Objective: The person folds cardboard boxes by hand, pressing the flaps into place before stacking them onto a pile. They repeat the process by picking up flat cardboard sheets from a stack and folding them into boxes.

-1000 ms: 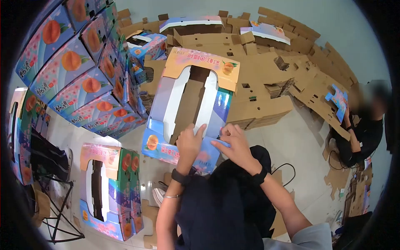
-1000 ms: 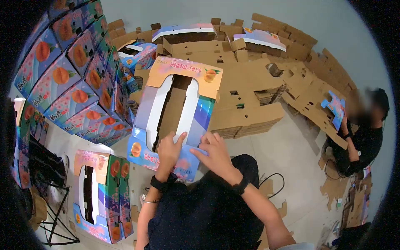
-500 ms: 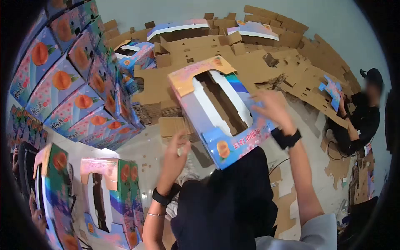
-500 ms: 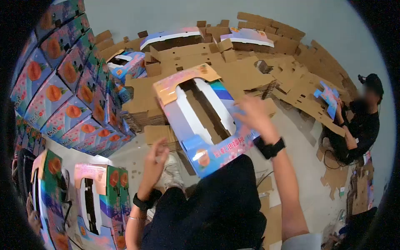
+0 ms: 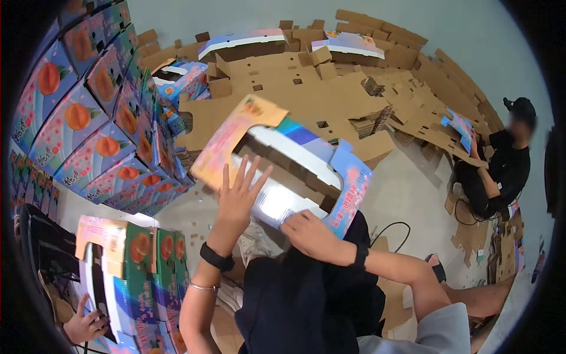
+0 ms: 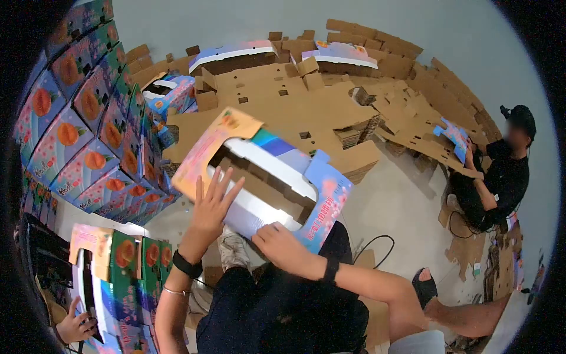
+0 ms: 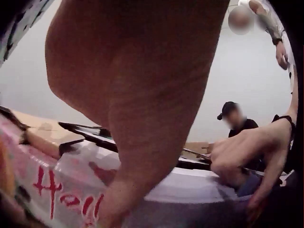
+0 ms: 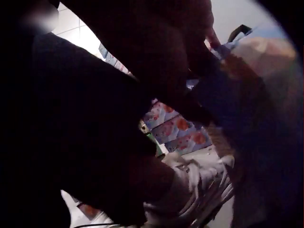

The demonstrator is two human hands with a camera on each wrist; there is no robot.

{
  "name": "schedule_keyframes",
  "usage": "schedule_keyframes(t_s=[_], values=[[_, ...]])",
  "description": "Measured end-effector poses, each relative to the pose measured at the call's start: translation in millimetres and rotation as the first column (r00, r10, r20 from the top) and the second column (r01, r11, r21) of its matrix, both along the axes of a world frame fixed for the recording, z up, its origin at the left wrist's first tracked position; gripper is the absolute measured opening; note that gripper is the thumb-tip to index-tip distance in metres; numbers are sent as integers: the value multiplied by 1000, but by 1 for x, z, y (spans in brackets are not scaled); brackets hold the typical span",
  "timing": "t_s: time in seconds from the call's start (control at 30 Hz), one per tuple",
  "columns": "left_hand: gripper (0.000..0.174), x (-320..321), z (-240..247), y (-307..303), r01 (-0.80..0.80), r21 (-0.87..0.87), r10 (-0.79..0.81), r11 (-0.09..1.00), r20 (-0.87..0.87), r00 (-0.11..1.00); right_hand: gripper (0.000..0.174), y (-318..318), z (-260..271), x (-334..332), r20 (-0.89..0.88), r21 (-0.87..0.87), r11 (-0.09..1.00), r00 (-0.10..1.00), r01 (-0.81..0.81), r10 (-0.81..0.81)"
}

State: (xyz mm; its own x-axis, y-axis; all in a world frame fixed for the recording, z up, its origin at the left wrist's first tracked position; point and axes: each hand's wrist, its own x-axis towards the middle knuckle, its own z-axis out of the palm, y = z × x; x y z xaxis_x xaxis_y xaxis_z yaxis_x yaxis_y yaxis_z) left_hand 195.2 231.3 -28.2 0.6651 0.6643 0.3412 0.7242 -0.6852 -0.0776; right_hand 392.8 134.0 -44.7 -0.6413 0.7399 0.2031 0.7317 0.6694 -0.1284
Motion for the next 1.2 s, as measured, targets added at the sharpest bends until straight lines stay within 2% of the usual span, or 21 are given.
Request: schedule_keyframes(t_s=[0.03, 0.07, 0.13, 0.17, 0.27, 0.3, 0.37, 0.43, 0.47, 0.53, 0.57, 0.6, 0.67, 0.73, 0.8, 0.9, 1.0, 1.03, 1.1, 1.17, 1.2], values=[[86, -3, 3, 2, 55, 42, -50, 998, -100, 994, 23, -5, 1, 2, -13, 23, 1000, 1000, -17, 18], [86, -5, 2, 3, 59, 43, -54, 997, -99, 994, 23, -6, 3, 8, -12, 24, 1000, 1000, -13, 14], [85, -10, -1, 4, 106, -272, -106, 956, 16, 994, 20, -5, 11, 21, -16, 30, 995, 996, -92, 92], [87, -11, -1, 2, 122, -164, -116, 979, 48, 992, 20, -3, 15, 27, -15, 31, 995, 996, -90, 91], [87, -11, 18, -8, 77, -278, -32, 957, 163, 986, 35, 16, 37, 48, 233, -64, 998, 972, -26, 41], [87, -9, 16, -11, 78, -281, -32, 957, 166, 986, 33, 29, 35, 61, 253, 16, 1000, 967, -11, 6], [86, -3, 7, -15, 34, -131, 15, 991, 350, 937, 24, 50, 61, 85, 395, 240, 970, 917, -36, -64], [81, -3, -16, -7, 43, -84, -3, 996, 427, 904, 18, 82, 43, 130, 473, 361, 932, 859, 16, -198], [76, 0, -19, -7, 47, -43, -20, 998, 496, 868, 18, 83, 56, 134, 479, 358, 934, 855, 16, -198], [70, 1, -8, -10, 34, -81, 3, 996, 420, 907, 16, 80, 81, 139, 304, 477, 846, 859, 238, -413], [64, 3, -2, -11, 14, -114, 24, 993, 331, 943, 19, 78, 80, 134, 262, 483, 830, 858, 280, -442], [64, 4, -1, -11, 18, -111, 20, 994, 334, 943, 19, 72, 73, 125, 263, 486, 827, 856, 282, -446], [56, 6, 0, -13, 31, -173, 23, 984, 300, 954, 29, 60, 48, 99, 188, 334, 907, 925, 257, -331], [51, 6, -4, -15, 86, -137, -42, 987, 292, 956, 57, 51, 23, 65, 83, 242, 961, 983, 137, -161], [47, 4, -10, -18, 131, -104, -98, 986, 280, 955, 77, 41, 8, 34, 3, 140, 983, 993, 120, -122], [25, 10, -30, -25, 226, 31, -228, 974, 142, 963, 86, 53, -19, 18, -23, 128, 974, 983, 185, -183], [21, 1, -16, -29, 245, -41, -234, 969, 175, 956, 83, 59, -16, 24, -58, 94, 983, 986, 159, -154], [12, -7, -20, -30, 183, 14, -181, 983, 232, 956, 83, 61, -15, 27, -56, 96, 982, 986, 163, -158], [14, -29, 21, -46, 51, 42, -63, 998, 377, 924, 75, 66, -12, 34, -127, -39, 993, 985, 116, -120], [15, -54, 52, -75, -181, 42, 157, 983, 336, 929, 71, 72, 4, 42, -176, -67, 995, 981, 68, -79], [14, -70, 50, -89, -324, -11, 308, 946, 344, 887, 68, 77, 11, 49, -221, -93, 995, 974, 20, -40]])
